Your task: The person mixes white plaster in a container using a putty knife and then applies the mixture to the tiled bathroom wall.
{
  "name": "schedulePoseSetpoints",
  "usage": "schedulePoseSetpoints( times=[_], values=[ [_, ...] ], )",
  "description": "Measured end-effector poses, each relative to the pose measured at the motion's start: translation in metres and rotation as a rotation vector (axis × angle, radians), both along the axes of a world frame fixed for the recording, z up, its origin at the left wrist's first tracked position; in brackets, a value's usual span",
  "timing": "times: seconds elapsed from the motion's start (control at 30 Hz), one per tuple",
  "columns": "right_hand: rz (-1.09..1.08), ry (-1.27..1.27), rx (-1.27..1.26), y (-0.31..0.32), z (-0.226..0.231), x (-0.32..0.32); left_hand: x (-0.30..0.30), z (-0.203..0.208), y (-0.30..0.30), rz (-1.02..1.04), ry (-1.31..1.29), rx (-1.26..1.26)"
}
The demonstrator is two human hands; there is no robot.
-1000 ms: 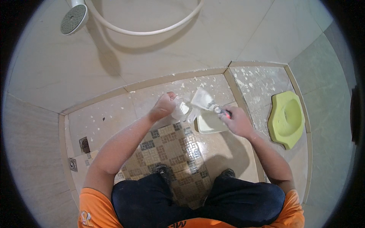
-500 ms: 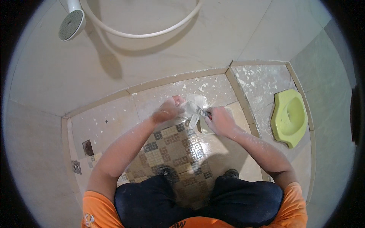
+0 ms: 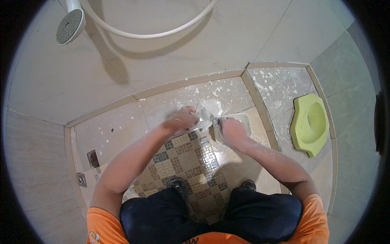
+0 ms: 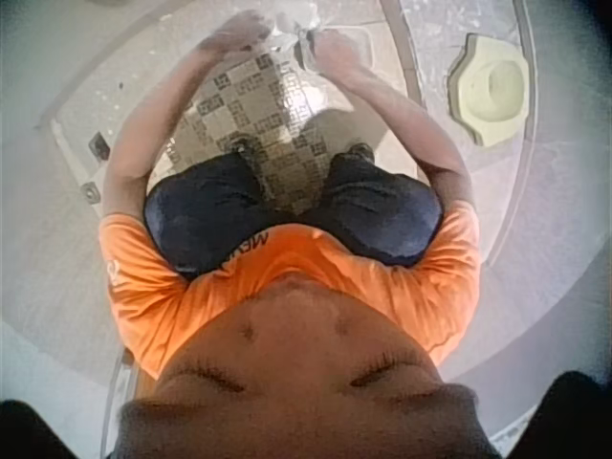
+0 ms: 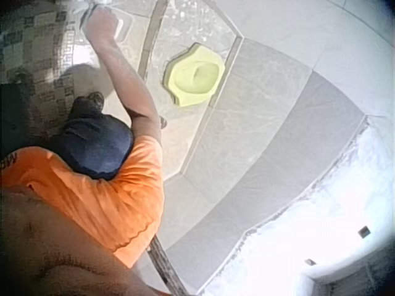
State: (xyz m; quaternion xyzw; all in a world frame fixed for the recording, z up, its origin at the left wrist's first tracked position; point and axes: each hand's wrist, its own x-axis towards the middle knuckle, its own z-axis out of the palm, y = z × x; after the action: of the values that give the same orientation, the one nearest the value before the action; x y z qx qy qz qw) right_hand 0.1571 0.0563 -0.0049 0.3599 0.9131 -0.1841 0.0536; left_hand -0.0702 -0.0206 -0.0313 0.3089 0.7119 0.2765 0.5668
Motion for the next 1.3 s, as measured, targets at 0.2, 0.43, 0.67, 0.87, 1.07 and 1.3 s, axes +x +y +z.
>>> schedulePoseSetpoints(
  times=[0.2, 0.43, 0.67, 0.87, 1.07, 1.3],
  values=[
    [-0.07, -0.01, -0.142, -0.003, -0.017, -0.012, 0.013, 0.006, -0.007, 0.069, 0.041, 0.068],
    [-0.269, 0.23, -0.4, 0.011, -0.055, 0.003, 0.005, -0.015, -0.014, 0.109, 0.069, 0.191],
    [-0.423, 0.33, -0.865, 0.017, -0.042, 0.036, -0.015, -0.02, -0.015, 0.189, -0.085, 0.35],
    [-0.495, 0.43, -1.129, 0.015, -0.027, 0.061, -0.005, 0.007, -0.01, 0.224, -0.122, 0.351],
    [-0.579, 0.446, -1.235, 0.017, -0.005, 0.098, 0.006, -0.008, 0.001, 0.235, -0.103, 0.392],
    [-0.636, 0.402, -0.81, 0.031, -0.007, 0.164, 0.023, -0.023, 0.016, 0.216, -0.136, 0.424]
  ],
)
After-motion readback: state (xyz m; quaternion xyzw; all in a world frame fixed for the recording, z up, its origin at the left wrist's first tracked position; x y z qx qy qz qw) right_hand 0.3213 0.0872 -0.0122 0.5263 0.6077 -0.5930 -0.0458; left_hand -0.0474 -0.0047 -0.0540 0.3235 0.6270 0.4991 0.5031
